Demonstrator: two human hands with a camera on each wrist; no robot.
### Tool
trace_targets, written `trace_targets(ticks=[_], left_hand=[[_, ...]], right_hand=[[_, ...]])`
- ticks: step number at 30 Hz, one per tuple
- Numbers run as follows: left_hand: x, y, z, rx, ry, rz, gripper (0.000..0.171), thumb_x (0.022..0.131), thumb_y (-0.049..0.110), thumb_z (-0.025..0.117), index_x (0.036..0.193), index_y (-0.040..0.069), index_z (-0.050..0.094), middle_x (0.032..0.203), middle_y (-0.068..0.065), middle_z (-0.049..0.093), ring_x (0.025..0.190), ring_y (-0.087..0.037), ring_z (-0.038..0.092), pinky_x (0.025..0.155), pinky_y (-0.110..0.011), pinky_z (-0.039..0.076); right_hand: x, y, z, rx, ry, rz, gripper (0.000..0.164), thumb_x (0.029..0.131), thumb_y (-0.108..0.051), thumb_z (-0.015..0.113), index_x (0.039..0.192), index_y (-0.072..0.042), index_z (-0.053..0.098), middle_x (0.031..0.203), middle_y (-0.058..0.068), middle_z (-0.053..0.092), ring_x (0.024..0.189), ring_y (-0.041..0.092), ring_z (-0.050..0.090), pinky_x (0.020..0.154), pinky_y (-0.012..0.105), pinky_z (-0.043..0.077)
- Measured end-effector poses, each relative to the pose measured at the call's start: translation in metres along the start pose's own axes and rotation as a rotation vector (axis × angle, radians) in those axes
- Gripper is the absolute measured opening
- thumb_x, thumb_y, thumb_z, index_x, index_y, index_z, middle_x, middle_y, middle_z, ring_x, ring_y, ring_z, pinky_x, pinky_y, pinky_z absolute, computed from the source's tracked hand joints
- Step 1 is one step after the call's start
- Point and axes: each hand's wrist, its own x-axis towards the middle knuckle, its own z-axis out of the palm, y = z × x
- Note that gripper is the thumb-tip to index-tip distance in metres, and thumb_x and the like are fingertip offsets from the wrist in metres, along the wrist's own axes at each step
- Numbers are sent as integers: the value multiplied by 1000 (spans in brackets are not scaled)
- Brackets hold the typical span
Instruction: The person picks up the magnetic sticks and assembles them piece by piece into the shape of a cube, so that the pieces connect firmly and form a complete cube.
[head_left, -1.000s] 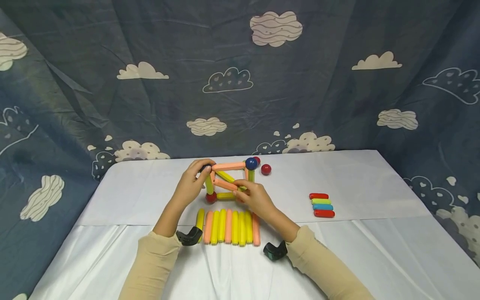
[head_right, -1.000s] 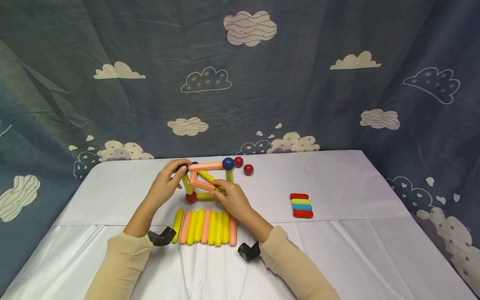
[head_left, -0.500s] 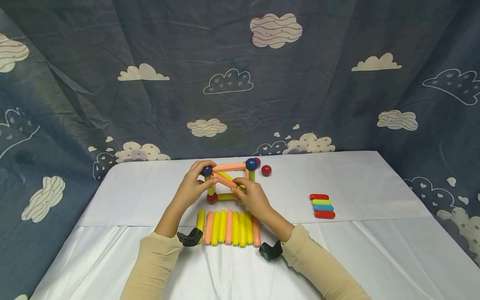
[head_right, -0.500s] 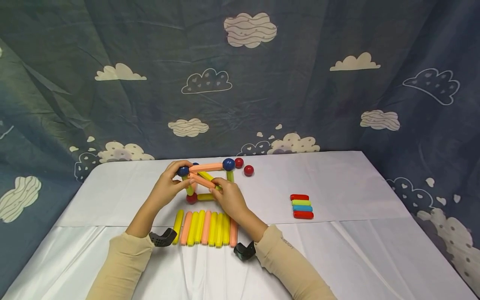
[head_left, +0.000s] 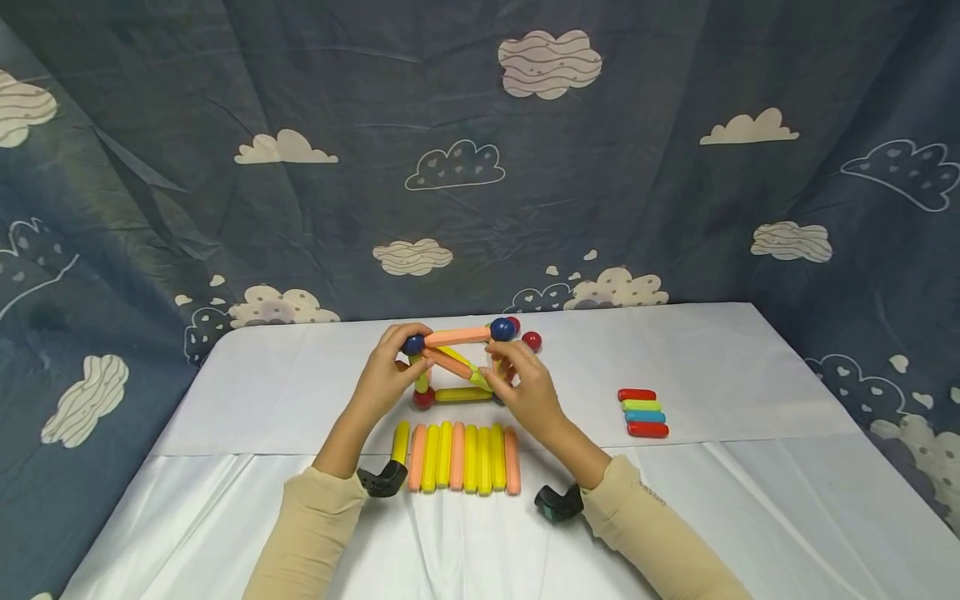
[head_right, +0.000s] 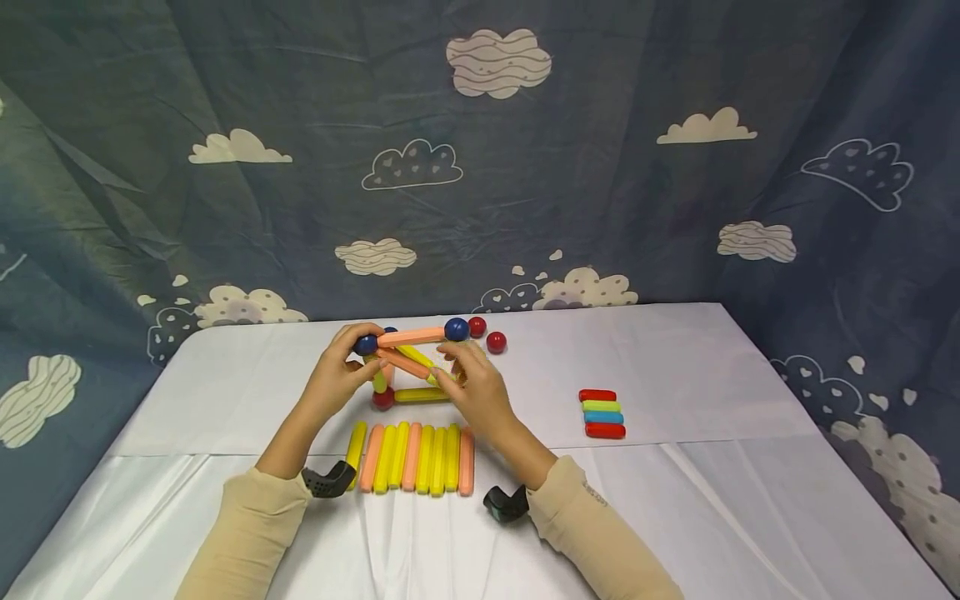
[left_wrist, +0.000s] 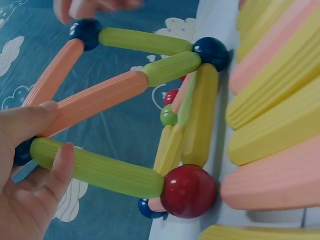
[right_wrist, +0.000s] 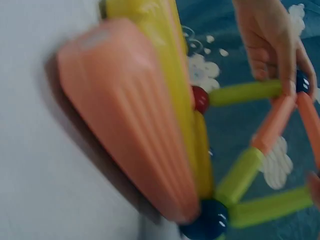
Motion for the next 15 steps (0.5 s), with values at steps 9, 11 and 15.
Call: trace_targets(ticks=[9,11,15], left_hand=[[-5,1,11,125,66,6,39,83,10,64,118,15,47,116,-11,41,102,-23,48,86,-39,43],[-6,2,12,130,65,-6,40,84,12,64,120,16,46,116,-11,41,101,-23,47,87,-41,41],[-5,1,12,127,59,-17,41,85,13,62,123,17,45,119,-12,39,97,-23,47,73,-38,47]], right_hand=[[16,20,-18,-5,-161,211,66,83,-6,64,136,-22,30,112,14,51,93,23,56,76,37,50],[16,21,-19,27,-203,241,63,84,-3,62,135,-23,30,107,14,56,89,23,60,72,32,51],[12,21,-19,69,-195,229,61,83,0,61,133,-21,33,104,14,57,86,22,60,67,27,52]])
